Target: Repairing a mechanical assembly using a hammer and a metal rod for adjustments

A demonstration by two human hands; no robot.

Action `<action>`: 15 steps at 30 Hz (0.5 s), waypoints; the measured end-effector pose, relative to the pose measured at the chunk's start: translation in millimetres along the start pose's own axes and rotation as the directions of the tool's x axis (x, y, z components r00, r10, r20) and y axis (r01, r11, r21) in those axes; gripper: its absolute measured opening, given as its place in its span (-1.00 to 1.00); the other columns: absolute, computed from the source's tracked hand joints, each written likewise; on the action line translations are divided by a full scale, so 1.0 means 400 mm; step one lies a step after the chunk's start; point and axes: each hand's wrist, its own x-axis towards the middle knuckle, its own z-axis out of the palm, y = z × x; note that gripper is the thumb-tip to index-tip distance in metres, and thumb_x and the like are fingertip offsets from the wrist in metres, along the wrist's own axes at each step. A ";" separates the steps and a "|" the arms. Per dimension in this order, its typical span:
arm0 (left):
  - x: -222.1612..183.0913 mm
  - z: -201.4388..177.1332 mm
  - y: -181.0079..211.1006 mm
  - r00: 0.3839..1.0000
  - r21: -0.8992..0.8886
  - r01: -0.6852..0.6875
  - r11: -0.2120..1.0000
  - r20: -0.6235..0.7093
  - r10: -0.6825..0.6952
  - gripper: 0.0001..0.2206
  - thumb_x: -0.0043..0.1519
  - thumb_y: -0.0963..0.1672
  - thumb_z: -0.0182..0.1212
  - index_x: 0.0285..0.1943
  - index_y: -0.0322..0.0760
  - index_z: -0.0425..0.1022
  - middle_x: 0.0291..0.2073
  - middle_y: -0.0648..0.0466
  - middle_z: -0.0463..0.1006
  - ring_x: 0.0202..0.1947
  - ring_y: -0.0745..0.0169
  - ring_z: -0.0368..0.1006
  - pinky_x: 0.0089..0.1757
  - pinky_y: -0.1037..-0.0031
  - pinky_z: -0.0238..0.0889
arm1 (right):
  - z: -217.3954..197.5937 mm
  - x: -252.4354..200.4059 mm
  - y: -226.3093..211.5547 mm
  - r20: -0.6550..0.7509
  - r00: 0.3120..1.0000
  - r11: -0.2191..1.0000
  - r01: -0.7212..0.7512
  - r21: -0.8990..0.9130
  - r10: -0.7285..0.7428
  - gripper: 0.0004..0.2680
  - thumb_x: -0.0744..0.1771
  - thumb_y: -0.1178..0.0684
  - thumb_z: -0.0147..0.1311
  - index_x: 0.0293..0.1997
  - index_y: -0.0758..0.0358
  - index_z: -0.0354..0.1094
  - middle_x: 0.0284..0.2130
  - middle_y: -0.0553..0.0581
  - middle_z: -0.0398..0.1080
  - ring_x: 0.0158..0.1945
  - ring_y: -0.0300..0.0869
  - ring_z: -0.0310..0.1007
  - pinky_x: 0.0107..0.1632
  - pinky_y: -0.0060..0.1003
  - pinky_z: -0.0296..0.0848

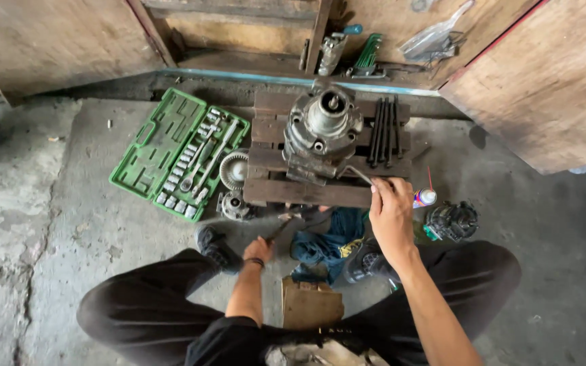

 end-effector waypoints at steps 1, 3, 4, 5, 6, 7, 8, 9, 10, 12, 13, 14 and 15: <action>-0.013 -0.019 -0.024 0.999 -0.074 0.022 0.997 -0.044 -0.026 -0.37 0.22 0.22 -0.09 0.15 -0.25 0.57 -0.06 -0.09 0.66 0.07 -0.02 0.58 -0.02 0.26 0.49 | -0.002 -0.004 0.001 -0.004 1.000 1.000 0.006 0.010 -0.006 -0.91 0.39 0.19 0.08 -0.10 0.29 0.51 -0.22 0.21 0.36 -0.12 0.12 0.43 0.02 -0.08 0.42; -0.006 -0.058 -0.111 1.000 -0.039 -0.019 0.999 0.010 0.020 -0.39 0.20 0.21 -0.05 0.08 -0.28 0.59 -0.01 -0.13 0.65 0.11 -0.09 0.54 0.05 0.18 0.45 | -0.005 -0.009 0.000 -0.003 1.000 1.000 0.018 0.008 -0.018 -0.92 0.39 0.18 0.08 -0.09 0.27 0.51 -0.22 0.19 0.36 -0.12 0.10 0.42 0.02 -0.10 0.42; 0.006 -0.089 -0.146 0.996 -0.016 -0.076 0.997 0.052 0.077 -0.40 0.19 0.20 -0.01 0.02 -0.30 0.62 0.03 -0.16 0.63 0.15 -0.17 0.50 0.12 0.10 0.41 | -0.006 -0.001 0.000 -0.017 0.999 0.999 0.042 -0.001 -0.042 -0.92 0.39 0.17 0.08 -0.09 0.25 0.50 -0.21 0.17 0.37 -0.13 0.08 0.42 0.02 -0.12 0.42; 0.018 -0.109 -0.190 0.997 -0.018 -0.065 0.998 0.047 0.066 -0.40 0.19 0.20 -0.01 0.02 -0.30 0.62 0.03 -0.16 0.63 0.15 -0.17 0.50 0.12 0.10 0.41 | -0.006 -0.003 0.002 -0.015 0.999 0.999 0.047 0.009 -0.047 -0.92 0.39 0.17 0.08 -0.09 0.25 0.50 -0.21 0.17 0.37 -0.13 0.08 0.42 0.02 -0.12 0.42; 0.032 -0.129 -0.233 0.999 0.021 -0.054 0.998 0.007 0.054 -0.38 0.20 0.23 -0.06 -0.01 -0.27 0.64 0.00 -0.13 0.65 0.13 -0.11 0.52 0.10 0.16 0.44 | -0.005 -0.005 0.004 -0.021 0.998 0.998 0.056 -0.005 -0.056 -0.92 0.39 0.17 0.08 -0.09 0.24 0.50 -0.21 0.16 0.35 -0.14 0.08 0.42 0.01 -0.10 0.42; 0.044 -0.149 -0.278 0.999 0.059 -0.040 0.997 -0.032 0.042 -0.35 0.21 0.26 -0.11 -0.04 -0.23 0.67 -0.03 -0.09 0.67 0.12 -0.05 0.55 0.07 0.22 0.47 | -0.004 -0.007 0.006 -0.027 0.997 0.998 0.065 -0.019 -0.066 -0.93 0.40 0.17 0.08 -0.10 0.23 0.49 -0.22 0.15 0.34 -0.14 0.07 0.41 0.00 -0.09 0.42; 0.043 -0.171 -0.308 0.999 0.055 -0.033 0.998 -0.038 0.035 -0.35 0.21 0.26 -0.11 -0.04 -0.23 0.67 -0.03 -0.09 0.67 0.12 -0.05 0.55 0.07 0.22 0.47 | -0.003 -0.012 0.007 -0.027 0.997 0.997 0.073 -0.013 -0.073 -0.93 0.40 0.17 0.08 -0.10 0.23 0.49 -0.22 0.15 0.34 -0.14 0.07 0.41 0.00 -0.09 0.42; 0.041 -0.192 -0.338 0.997 0.030 0.008 1.000 -0.073 -0.006 -0.33 0.20 0.27 -0.06 0.00 -0.27 0.65 0.00 -0.18 0.65 0.15 -0.14 0.52 0.11 0.15 0.42 | -0.002 -0.016 0.007 -0.031 0.998 0.998 0.062 -0.023 -0.062 -0.93 0.40 0.16 0.08 -0.11 0.23 0.49 -0.23 0.14 0.35 -0.15 0.07 0.41 -0.01 -0.09 0.41; 0.049 -0.221 -0.361 0.993 0.001 0.045 0.999 -0.112 -0.045 -0.30 0.19 0.29 -0.02 0.04 -0.32 0.64 0.04 -0.26 0.62 0.18 -0.24 0.49 0.14 0.08 0.37 | 0.001 -0.012 0.009 -0.041 0.998 0.998 0.054 -0.034 -0.055 -0.93 0.40 0.16 0.08 -0.11 0.22 0.49 -0.23 0.13 0.35 -0.15 0.06 0.41 -0.03 -0.10 0.40; 0.043 -0.259 -0.385 0.992 -0.041 0.054 0.998 -0.114 -0.058 -0.28 0.18 0.31 -0.05 0.06 -0.26 0.61 0.06 -0.22 0.62 0.20 -0.20 0.47 0.16 0.09 0.33 | -0.004 -0.005 0.012 -0.041 0.997 0.998 0.063 -0.027 -0.064 -0.94 0.39 0.17 0.09 -0.11 0.23 0.49 -0.24 0.14 0.35 -0.16 0.08 0.41 -0.04 -0.08 0.40; 0.028 -0.266 -0.409 0.992 -0.076 0.060 0.995 -0.105 -0.067 -0.27 0.17 0.34 -0.08 0.09 -0.19 0.59 0.08 -0.18 0.61 0.22 -0.16 0.45 0.19 0.09 0.30 | -0.007 -0.014 0.011 -0.036 0.997 0.998 0.061 -0.025 -0.062 -0.94 0.38 0.18 0.10 -0.12 0.24 0.49 -0.25 0.16 0.35 -0.17 0.10 0.41 -0.05 -0.06 0.41; 0.020 -0.280 -0.432 0.992 -0.109 0.064 0.992 -0.101 -0.076 -0.26 0.16 0.37 -0.11 0.12 -0.13 0.57 0.09 -0.14 0.61 0.24 -0.13 0.43 0.22 0.10 0.27 | -0.005 -0.018 0.010 -0.035 0.998 0.998 0.059 -0.021 -0.060 -0.93 0.37 0.19 0.11 -0.12 0.25 0.49 -0.25 0.18 0.36 -0.18 0.12 0.42 -0.06 -0.04 0.41; 0.011 -0.296 -0.456 0.992 -0.142 0.069 0.987 -0.097 -0.084 -0.24 0.15 0.40 -0.14 0.14 -0.06 0.55 0.11 -0.09 0.60 0.25 -0.09 0.41 0.24 0.10 0.24 | -0.004 -0.023 0.008 -0.034 0.998 0.998 0.057 -0.017 -0.058 -0.93 0.36 0.20 0.11 -0.12 0.26 0.49 -0.26 0.19 0.36 -0.19 0.14 0.42 -0.08 -0.01 0.41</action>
